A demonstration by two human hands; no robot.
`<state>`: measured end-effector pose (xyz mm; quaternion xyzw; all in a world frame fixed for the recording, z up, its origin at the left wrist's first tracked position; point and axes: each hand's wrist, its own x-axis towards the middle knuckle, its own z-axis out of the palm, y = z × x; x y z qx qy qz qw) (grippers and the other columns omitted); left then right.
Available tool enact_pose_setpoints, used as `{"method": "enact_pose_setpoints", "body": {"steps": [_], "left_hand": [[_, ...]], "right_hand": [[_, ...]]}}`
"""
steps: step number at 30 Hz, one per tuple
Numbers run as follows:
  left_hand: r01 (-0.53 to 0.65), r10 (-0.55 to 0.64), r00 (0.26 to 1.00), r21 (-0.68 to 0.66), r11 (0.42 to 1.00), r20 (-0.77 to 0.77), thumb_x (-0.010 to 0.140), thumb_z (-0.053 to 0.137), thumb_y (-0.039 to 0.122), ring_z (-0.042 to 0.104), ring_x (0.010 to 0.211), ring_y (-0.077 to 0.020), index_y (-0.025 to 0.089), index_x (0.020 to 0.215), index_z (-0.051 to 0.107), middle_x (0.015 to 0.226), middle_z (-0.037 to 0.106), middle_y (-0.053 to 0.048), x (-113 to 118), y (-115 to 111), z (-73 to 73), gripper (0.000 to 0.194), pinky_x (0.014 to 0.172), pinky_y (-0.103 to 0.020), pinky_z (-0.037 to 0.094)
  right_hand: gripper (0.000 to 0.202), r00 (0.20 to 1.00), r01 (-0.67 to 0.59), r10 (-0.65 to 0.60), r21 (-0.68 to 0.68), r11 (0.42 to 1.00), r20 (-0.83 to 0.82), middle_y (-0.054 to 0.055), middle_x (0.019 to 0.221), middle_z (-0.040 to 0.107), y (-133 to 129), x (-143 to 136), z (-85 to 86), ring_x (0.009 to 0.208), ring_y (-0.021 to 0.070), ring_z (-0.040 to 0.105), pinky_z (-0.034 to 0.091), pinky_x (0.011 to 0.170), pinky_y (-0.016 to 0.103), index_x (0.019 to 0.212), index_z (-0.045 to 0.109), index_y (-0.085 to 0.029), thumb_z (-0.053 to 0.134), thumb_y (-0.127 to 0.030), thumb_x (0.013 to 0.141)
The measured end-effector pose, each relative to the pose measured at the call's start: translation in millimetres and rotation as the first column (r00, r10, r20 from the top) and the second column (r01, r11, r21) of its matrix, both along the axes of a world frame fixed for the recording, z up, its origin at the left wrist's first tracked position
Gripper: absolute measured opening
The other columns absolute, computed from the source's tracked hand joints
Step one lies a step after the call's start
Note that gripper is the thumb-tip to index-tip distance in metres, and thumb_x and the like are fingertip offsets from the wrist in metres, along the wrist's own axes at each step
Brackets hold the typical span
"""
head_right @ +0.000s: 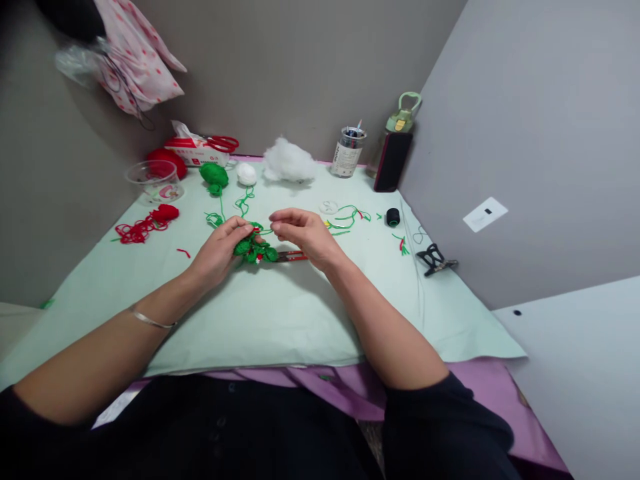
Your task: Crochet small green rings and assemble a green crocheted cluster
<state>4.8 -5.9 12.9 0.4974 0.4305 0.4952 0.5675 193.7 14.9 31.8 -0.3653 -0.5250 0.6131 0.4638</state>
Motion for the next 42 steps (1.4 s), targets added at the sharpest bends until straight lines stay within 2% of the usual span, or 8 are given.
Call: {"method": "enact_pose_setpoints", "body": {"steps": [5,9,14,23,26,29,33,42], "left_hand": [[0.037,-0.037,0.999,-0.006,0.999,0.015,0.087,0.066,0.039,0.065,0.068,-0.0145,0.02,0.086,0.054,0.08,0.073,-0.001,0.1,-1.3,-0.3,0.022,0.066,-0.026,0.05],[0.035,-0.035,0.999,0.009,0.999,0.013,0.088,0.066,0.04,0.064,0.068,-0.0137,0.021,0.087,0.053,0.079,0.072,0.0,0.5,-0.9,-2.5,0.023,0.067,-0.026,0.049],[0.022,-0.021,1.0,0.061,0.998,-0.017,0.086,0.069,0.041,0.061,0.069,-0.0135,0.021,0.085,0.054,0.076,0.067,0.002,0.2,-0.2,-5.0,0.025,0.065,-0.025,0.046],[0.011,0.0,0.995,0.119,0.993,-0.099,0.088,0.067,0.039,0.05,0.061,-0.0121,0.022,0.081,0.054,0.068,0.056,0.005,-1.0,0.2,-10.2,0.023,0.059,-0.025,0.037],[0.017,-0.002,0.993,0.13,0.991,-0.114,0.087,0.068,0.039,0.049,0.061,-0.0123,0.022,0.08,0.055,0.068,0.054,0.005,-0.8,0.0,-9.6,0.023,0.059,-0.025,0.036],[0.029,-0.013,0.993,0.138,0.99,-0.114,0.086,0.068,0.038,0.049,0.063,-0.0126,0.021,0.077,0.056,0.069,0.055,0.004,0.1,-0.3,-7.0,0.023,0.061,-0.026,0.037],[0.044,-0.031,0.994,0.129,0.991,-0.102,0.085,0.068,0.038,0.05,0.064,-0.0131,0.021,0.076,0.057,0.07,0.056,0.003,1.0,0.1,-4.9,0.023,0.061,-0.026,0.038],[0.006,0.013,0.992,0.148,0.989,-0.123,0.089,0.063,0.038,0.052,0.066,-0.0136,0.021,0.08,0.054,0.071,0.059,0.003,-2.5,2.2,-7.9,0.022,0.063,-0.027,0.039]], "right_hand": [[0.031,0.993,0.046,-0.045,0.007,0.999,-0.108,0.001,0.077,0.071,1.5,1.1,1.1,0.062,0.0074,0.056,0.047,0.059,0.021,0.089,0.076,-0.017,0.086,-0.037,0.068],[0.024,0.995,0.073,-0.083,0.16,0.984,0.052,-0.001,0.067,0.066,-4.1,-4.4,0.3,0.054,0.0075,0.049,0.04,0.051,0.023,0.086,0.076,-0.016,0.078,-0.038,0.076],[0.012,0.938,0.076,-0.174,0.312,0.947,0.3,0.0,0.071,0.068,-9.7,-12.2,-6.6,0.061,0.0116,0.055,0.045,0.058,0.026,0.081,0.074,-0.018,0.074,-0.028,0.076],[0.005,0.78,-0.051,-0.333,0.584,0.81,0.53,0.001,0.073,0.059,-13.6,-15.1,-9.0,0.063,0.0127,0.051,0.039,0.062,0.028,0.076,0.069,-0.019,0.068,-0.017,0.08],[0.006,0.797,-0.069,-0.277,0.536,0.841,0.537,-0.001,0.07,0.057,-15.5,-15.6,-5.4,0.061,0.0113,0.049,0.038,0.061,0.027,0.073,0.066,-0.018,0.065,-0.014,0.078],[0.004,0.897,-0.1,-0.075,0.366,0.925,0.435,-0.003,0.065,0.056,-14.8,-12.4,-2.8,0.059,0.0103,0.048,0.037,0.057,0.025,0.075,0.065,-0.017,0.066,-0.02,0.078],[0.014,0.935,-0.184,0.101,0.221,0.958,0.34,-0.004,0.059,0.053,-11.7,-7.7,-0.8,0.054,0.0086,0.043,0.033,0.051,0.024,0.075,0.065,-0.016,0.07,-0.028,0.075],[0.026,0.918,-0.03,-0.048,0.189,0.981,0.393,-0.003,0.062,0.055,-12.3,-12.5,0.4,0.055,0.0096,0.045,0.038,0.049,0.023,0.082,0.069,-0.014,0.075,-0.037,0.072]]}}
